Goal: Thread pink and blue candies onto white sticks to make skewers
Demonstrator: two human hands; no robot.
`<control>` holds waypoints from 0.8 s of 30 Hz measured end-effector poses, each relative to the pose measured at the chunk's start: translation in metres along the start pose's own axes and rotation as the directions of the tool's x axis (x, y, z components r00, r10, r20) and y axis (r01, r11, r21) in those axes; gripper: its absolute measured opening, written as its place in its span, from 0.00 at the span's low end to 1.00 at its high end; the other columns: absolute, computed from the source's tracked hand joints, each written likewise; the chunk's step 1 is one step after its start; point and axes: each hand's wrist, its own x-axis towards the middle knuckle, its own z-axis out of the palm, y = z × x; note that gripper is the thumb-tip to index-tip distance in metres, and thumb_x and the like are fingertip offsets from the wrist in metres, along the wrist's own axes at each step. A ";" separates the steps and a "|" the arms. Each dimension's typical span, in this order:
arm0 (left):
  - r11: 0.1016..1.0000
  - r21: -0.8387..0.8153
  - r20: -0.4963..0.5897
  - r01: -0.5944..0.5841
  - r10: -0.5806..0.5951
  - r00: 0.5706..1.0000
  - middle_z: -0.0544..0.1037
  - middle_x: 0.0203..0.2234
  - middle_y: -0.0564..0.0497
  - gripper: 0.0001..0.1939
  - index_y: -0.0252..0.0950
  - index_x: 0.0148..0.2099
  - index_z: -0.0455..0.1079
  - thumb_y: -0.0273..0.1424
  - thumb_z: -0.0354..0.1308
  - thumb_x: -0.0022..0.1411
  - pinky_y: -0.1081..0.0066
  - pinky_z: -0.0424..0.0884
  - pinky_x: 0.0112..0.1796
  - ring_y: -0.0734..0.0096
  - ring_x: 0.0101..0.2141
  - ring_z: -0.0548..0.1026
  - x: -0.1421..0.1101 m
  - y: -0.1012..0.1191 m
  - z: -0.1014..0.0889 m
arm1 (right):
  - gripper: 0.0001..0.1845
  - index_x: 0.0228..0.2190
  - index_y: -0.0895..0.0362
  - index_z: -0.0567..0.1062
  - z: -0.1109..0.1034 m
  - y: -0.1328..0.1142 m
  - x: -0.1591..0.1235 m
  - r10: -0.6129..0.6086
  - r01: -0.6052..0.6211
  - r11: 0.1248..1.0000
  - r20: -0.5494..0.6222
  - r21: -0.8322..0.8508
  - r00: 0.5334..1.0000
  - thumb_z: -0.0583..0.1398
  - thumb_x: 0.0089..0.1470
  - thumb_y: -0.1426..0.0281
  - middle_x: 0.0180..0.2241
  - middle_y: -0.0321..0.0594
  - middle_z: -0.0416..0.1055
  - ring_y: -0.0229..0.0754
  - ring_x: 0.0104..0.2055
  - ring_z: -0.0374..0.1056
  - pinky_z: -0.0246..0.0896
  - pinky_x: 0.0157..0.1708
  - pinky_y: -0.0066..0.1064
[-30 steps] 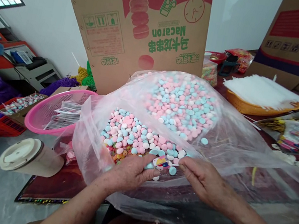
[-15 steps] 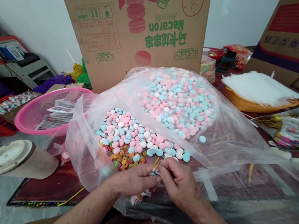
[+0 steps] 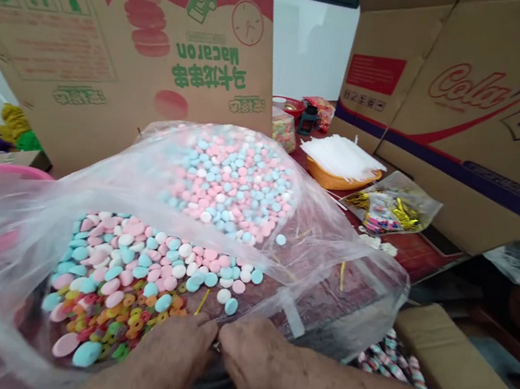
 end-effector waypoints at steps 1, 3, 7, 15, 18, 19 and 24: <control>0.984 0.156 -0.107 -0.088 0.105 0.989 0.75 0.29 0.46 0.11 0.35 0.33 0.69 0.24 0.46 0.56 0.67 0.68 0.31 0.63 0.30 0.73 0.001 0.001 0.005 | 0.06 0.21 0.57 0.64 0.003 -0.001 -0.001 0.156 -0.162 0.961 0.046 0.225 0.987 0.50 0.46 0.75 0.20 0.40 0.66 0.41 0.24 0.63 0.62 0.31 0.38; 0.887 0.385 -0.265 -0.254 0.370 0.891 0.75 0.28 0.46 0.13 0.36 0.37 0.69 0.22 0.44 0.57 0.67 0.68 0.30 0.64 0.29 0.72 0.003 0.003 0.016 | 0.08 0.18 0.55 0.59 0.010 -0.003 -0.004 0.323 -0.394 0.730 0.226 0.558 0.919 0.47 0.44 0.76 0.12 0.31 0.57 0.37 0.17 0.60 0.62 0.24 0.32; 0.736 0.541 -0.371 -0.406 0.643 0.670 0.77 0.28 0.50 0.15 0.38 0.39 0.69 0.21 0.43 0.59 0.70 0.68 0.27 0.69 0.26 0.73 0.010 0.004 0.029 | 0.08 0.16 0.54 0.57 0.006 0.002 -0.022 0.279 -0.554 0.434 0.479 0.711 0.832 0.49 0.42 0.74 0.07 0.27 0.50 0.34 0.11 0.51 0.58 0.18 0.27; 0.981 0.009 -0.624 -0.193 0.156 0.766 0.79 0.36 0.53 0.10 0.43 0.43 0.70 0.31 0.53 0.58 0.76 0.73 0.39 0.70 0.38 0.76 0.018 -0.018 0.031 | 0.15 0.32 0.60 0.73 -0.112 0.137 -0.119 0.690 -0.810 0.563 -0.633 0.165 0.351 0.52 0.51 0.63 0.35 0.52 0.70 0.52 0.41 0.64 0.58 0.37 0.43; 0.972 -0.181 -0.615 -0.150 0.007 0.789 0.79 0.34 0.54 0.08 0.44 0.39 0.73 0.34 0.54 0.57 0.74 0.74 0.37 0.67 0.37 0.77 0.027 -0.016 0.041 | 0.16 0.31 0.59 0.74 -0.098 0.151 -0.105 0.683 -0.783 0.607 -0.593 0.136 0.427 0.50 0.53 0.64 0.35 0.49 0.71 0.51 0.41 0.65 0.59 0.38 0.42; 0.963 -0.238 -0.605 -0.127 -0.045 0.795 0.79 0.33 0.54 0.08 0.45 0.37 0.74 0.35 0.55 0.56 0.72 0.74 0.37 0.66 0.36 0.77 0.030 -0.014 0.045 | 0.16 0.32 0.58 0.74 -0.085 0.145 -0.092 0.656 -0.744 0.655 -0.586 0.130 0.475 0.49 0.54 0.64 0.35 0.47 0.71 0.48 0.41 0.65 0.59 0.40 0.40; 0.864 -0.497 -0.478 0.078 -0.348 0.807 0.79 0.32 0.54 0.11 0.43 0.34 0.75 0.41 0.57 0.52 0.69 0.73 0.38 0.63 0.35 0.76 0.039 -0.011 0.051 | 0.19 0.36 0.55 0.75 -0.039 0.114 -0.041 0.451 -0.405 0.892 -0.491 0.204 0.745 0.61 0.44 0.56 0.42 0.41 0.72 0.41 0.44 0.66 0.60 0.43 0.32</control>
